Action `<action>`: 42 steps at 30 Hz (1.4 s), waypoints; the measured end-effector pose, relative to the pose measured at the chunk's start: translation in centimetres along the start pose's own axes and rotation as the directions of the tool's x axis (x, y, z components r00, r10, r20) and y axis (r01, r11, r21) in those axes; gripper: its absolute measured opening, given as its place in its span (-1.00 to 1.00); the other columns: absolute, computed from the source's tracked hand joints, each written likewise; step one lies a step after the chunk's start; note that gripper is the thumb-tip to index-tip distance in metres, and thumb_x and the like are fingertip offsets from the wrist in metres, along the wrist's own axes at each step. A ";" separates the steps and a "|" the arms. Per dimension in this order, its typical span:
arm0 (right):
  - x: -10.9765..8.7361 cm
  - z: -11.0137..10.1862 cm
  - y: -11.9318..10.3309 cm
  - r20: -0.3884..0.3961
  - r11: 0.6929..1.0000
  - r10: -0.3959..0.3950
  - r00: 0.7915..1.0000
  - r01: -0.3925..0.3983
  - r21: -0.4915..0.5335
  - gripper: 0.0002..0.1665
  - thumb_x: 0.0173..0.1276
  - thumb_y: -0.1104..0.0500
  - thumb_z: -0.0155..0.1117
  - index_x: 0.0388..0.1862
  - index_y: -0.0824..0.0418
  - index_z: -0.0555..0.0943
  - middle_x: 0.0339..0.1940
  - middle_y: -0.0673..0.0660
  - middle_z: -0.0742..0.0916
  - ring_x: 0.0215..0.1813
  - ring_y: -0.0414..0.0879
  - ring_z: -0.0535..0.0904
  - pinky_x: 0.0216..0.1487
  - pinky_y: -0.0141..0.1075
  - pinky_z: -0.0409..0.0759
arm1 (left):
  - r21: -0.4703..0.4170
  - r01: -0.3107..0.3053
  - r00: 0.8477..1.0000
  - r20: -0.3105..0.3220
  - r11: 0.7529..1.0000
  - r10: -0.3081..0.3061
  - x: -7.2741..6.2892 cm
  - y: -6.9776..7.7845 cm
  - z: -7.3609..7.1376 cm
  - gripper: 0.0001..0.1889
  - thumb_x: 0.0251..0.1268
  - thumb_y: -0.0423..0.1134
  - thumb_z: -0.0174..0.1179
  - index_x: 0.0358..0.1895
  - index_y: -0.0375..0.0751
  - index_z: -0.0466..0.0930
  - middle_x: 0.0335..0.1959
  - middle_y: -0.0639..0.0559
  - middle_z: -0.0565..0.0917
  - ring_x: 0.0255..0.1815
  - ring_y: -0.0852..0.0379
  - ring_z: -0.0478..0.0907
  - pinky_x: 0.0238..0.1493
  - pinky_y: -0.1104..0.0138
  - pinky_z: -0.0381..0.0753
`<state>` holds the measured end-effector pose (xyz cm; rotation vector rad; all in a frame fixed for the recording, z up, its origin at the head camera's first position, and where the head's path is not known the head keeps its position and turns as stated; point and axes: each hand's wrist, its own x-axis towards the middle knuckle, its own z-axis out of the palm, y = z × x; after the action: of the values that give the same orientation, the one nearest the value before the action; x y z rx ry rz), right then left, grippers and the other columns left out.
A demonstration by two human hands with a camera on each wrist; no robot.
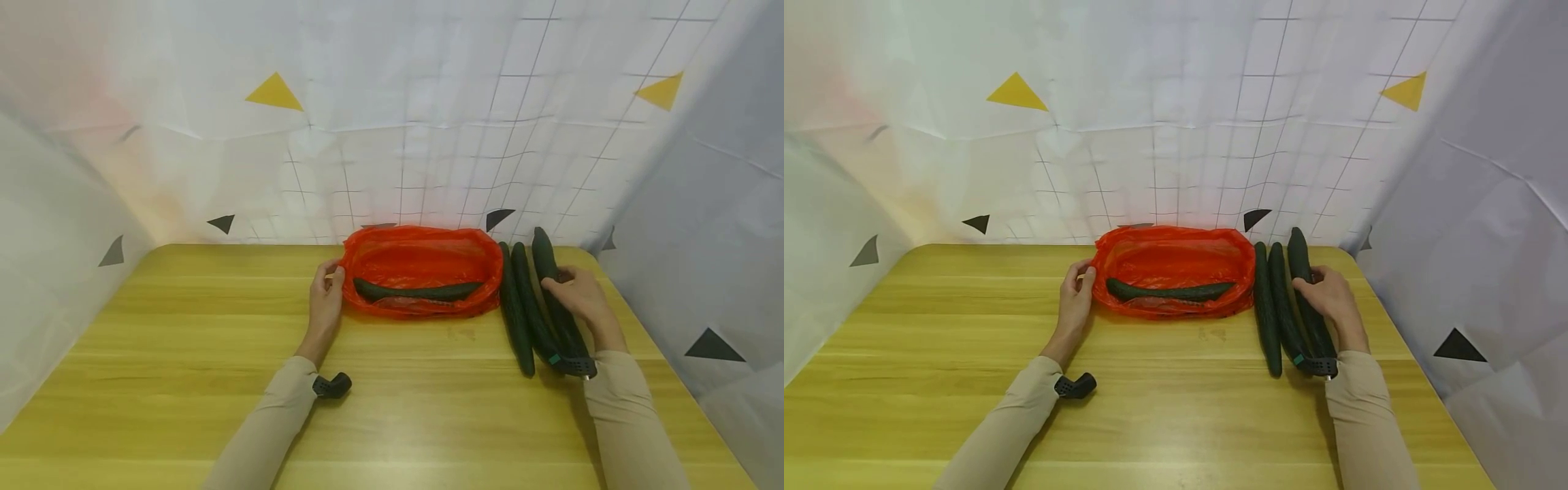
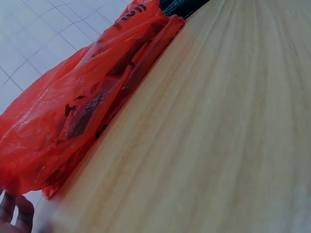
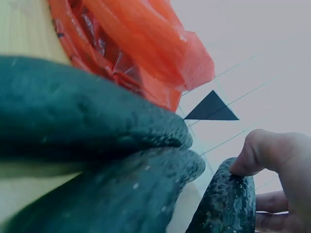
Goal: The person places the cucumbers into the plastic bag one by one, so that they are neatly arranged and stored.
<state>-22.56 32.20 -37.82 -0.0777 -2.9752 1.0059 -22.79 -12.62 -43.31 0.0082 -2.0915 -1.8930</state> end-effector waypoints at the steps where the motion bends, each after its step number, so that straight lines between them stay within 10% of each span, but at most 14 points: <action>1: -0.1 -0.1 -0.2 -0.012 1.000 -0.007 1.000 0.007 0.006 -0.17 0.39 -0.14 0.00 0.32 0.53 0.23 0.17 0.53 0.46 0.12 0.36 0.41 -0.01 0.12 0.46 | 0.004 -0.005 1.000 -0.003 1.000 0.005 0.0 0.0 0.0 -0.66 0.43 -0.01 -0.03 0.15 -0.01 0.46 0.01 0.04 0.48 -0.37 0.13 0.40 -0.37 0.48 0.41; 18: -1.0 -1.4 -2.5 -0.232 0.995 -0.025 0.972 0.046 0.085 -0.21 0.36 -0.09 0.02 0.41 0.38 0.19 0.16 0.46 0.47 0.11 0.35 0.46 -0.15 0.00 0.51 | -0.003 0.004 1.000 -0.012 1.000 -0.004 0.0 0.0 0.0 -0.67 0.42 0.00 -0.01 0.14 -0.01 0.46 0.00 0.05 0.48 -0.37 0.13 0.39 -0.38 0.47 0.39; 22: -1.3 -1.8 -3.3 -0.268 0.992 0.006 0.964 0.028 0.121 -0.19 0.35 -0.10 0.02 0.44 0.30 0.15 0.22 0.40 0.46 0.11 0.27 0.47 -0.31 -0.30 0.48 | -0.007 0.012 1.000 -0.008 1.000 -0.012 0.0 0.1 0.0 -0.65 0.42 -0.01 -0.01 0.15 -0.03 0.46 0.01 0.04 0.48 -0.39 0.15 0.38 -0.39 0.48 0.38; 34: -1.7 -2.3 -4.9 -0.424 0.986 0.019 0.905 0.052 0.155 -0.25 0.31 -0.01 0.08 0.42 0.24 0.24 0.15 0.36 0.53 -0.01 0.08 0.49 -0.40 -0.53 0.35 | -0.003 0.058 0.997 0.042 0.998 -0.057 -0.9 3.1 -0.2 -0.66 0.47 -0.20 -0.05 0.21 -0.22 0.41 0.05 -0.09 0.45 -0.36 0.16 0.38 -0.36 0.48 0.39; 42: -1.8 -2.4 -5.4 -0.450 0.981 0.022 0.893 0.067 0.181 -0.27 0.30 -0.04 0.12 0.41 0.17 0.27 0.14 0.28 0.54 -0.18 -0.33 0.41 -0.38 -0.58 0.35 | -0.012 0.034 0.999 0.007 0.999 -0.034 0.0 0.3 0.0 -0.67 0.44 -0.04 -0.02 0.16 -0.03 0.46 0.01 0.04 0.47 -0.36 0.14 0.38 -0.37 0.48 0.39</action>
<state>-20.95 29.28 -32.65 -0.2400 -2.4444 1.0904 -22.74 -12.59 -43.02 0.0352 -2.0975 -1.9276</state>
